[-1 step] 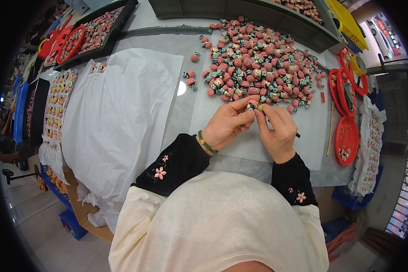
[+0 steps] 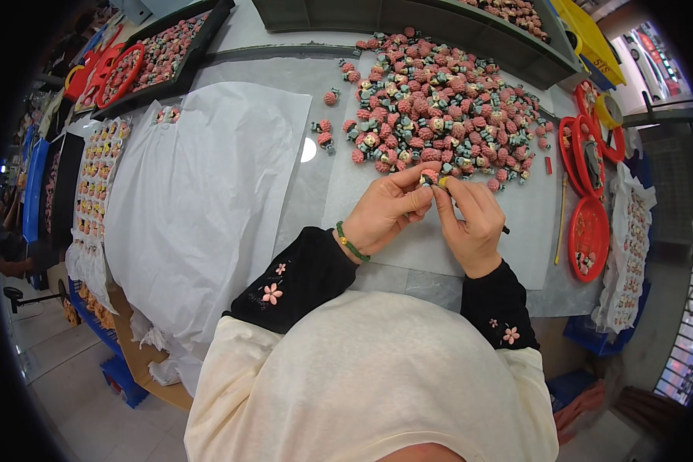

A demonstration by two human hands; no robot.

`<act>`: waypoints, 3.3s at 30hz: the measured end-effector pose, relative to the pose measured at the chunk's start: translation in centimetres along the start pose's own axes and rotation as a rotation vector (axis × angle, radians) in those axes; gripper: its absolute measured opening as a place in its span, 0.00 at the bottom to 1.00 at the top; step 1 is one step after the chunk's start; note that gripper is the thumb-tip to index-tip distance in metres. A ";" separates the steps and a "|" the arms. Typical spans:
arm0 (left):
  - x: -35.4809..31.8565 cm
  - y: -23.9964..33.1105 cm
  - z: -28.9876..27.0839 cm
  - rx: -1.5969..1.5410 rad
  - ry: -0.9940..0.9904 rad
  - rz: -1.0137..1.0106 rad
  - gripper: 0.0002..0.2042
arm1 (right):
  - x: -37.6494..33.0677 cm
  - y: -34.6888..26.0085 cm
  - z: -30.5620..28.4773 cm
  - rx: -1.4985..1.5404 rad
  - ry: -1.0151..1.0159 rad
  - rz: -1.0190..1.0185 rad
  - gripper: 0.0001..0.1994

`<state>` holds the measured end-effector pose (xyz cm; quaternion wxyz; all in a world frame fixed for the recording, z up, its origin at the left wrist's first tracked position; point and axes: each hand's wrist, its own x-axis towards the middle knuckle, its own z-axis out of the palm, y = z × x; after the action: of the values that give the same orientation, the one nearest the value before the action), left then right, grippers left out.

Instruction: The person lays out plastic packaging trays and paper sheets on the table, wipes their hands with a cloth, and assembles small figurines by hand before arranging them into rows on the sheet.

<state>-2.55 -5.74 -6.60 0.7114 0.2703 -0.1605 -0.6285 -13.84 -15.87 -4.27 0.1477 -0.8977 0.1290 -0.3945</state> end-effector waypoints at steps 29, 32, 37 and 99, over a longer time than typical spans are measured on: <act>-0.1 0.2 0.2 -0.009 0.030 0.012 0.23 | -0.4 0.1 0.6 -0.043 0.050 -0.017 0.09; 0.0 0.1 0.2 -0.013 0.045 0.007 0.23 | -0.4 0.2 0.6 -0.040 0.044 -0.034 0.09; 0.0 0.1 0.2 -0.003 0.062 0.007 0.23 | -0.5 -0.1 0.8 -0.063 0.066 -0.005 0.09; 0.0 0.3 0.1 0.404 0.066 0.042 0.23 | 0.8 0.7 -2.0 0.056 -0.212 -0.029 0.08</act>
<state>-2.35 -5.71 -6.35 0.6607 0.4244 -0.2655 -0.5594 -14.95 -17.12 -2.70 0.1798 -0.9318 0.0884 -0.3027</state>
